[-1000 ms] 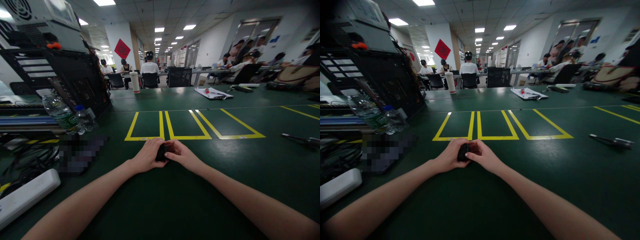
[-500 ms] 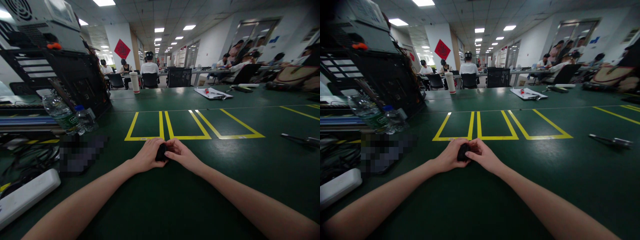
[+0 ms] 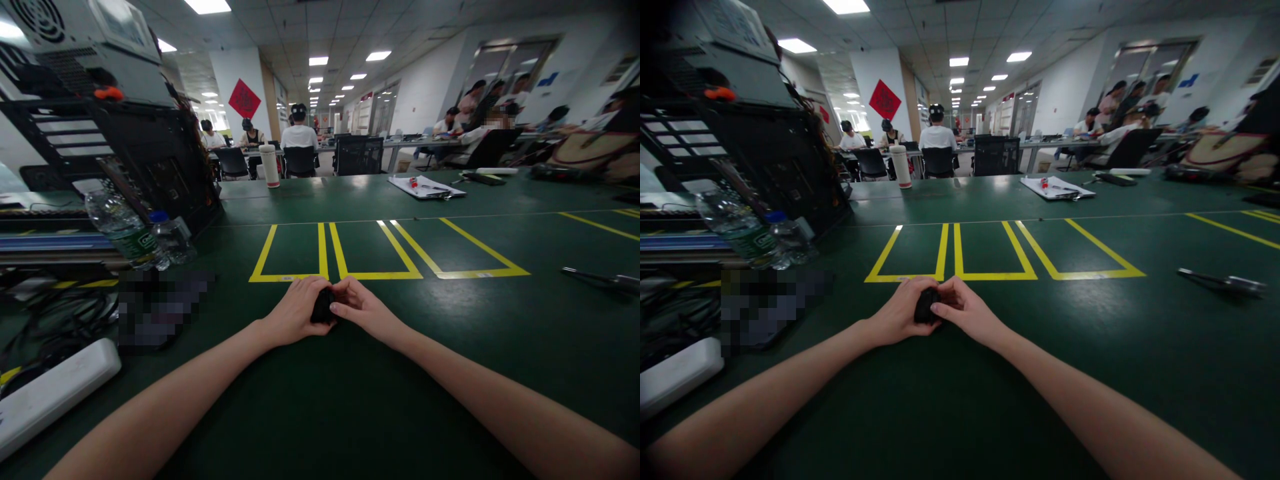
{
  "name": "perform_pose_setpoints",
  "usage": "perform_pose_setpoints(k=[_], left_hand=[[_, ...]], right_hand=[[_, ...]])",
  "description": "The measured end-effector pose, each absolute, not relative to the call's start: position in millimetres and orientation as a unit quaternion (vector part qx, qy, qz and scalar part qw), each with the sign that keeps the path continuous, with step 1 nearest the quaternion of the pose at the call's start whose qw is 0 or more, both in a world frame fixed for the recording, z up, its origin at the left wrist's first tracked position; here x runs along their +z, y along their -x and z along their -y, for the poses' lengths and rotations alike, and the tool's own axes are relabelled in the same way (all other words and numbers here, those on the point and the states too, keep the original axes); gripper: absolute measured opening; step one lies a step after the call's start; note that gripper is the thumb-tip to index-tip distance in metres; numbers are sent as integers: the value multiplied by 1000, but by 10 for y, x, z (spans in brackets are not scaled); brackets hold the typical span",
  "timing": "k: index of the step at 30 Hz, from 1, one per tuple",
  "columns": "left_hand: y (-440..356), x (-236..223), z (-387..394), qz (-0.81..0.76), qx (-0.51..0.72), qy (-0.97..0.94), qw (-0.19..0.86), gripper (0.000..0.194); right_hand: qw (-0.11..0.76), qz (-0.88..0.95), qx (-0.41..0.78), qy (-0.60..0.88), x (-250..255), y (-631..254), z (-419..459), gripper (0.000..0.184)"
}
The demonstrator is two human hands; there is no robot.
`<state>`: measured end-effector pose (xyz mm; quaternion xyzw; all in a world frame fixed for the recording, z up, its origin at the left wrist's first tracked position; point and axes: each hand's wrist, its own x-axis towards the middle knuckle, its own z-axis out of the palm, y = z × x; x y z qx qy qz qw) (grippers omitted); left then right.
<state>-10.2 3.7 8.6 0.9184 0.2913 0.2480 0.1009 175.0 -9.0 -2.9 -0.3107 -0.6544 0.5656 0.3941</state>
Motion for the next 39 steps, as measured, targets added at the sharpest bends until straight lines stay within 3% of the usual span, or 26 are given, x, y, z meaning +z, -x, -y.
perform_pose_setpoints(k=[6,13,21,26,32,39], left_hand=[[99,76,-49,-294,248,-918,97,60],[100,67,-50,-295,249,-917,99,59],[101,81,-39,-293,251,-916,107,59],[94,71,-43,-296,252,-915,105,61],[94,53,-57,-292,252,-918,95,61],[92,69,-52,-293,252,-917,99,60]], right_hand=[[378,661,538,362,-31,-1740,97,26],[382,655,577,303,-16,-1755,105,32],[384,662,554,328,1,-1745,116,19],[373,657,547,361,20,-1751,112,26],[387,653,583,290,-18,-1757,97,32],[394,655,559,320,-26,-1740,90,21]])
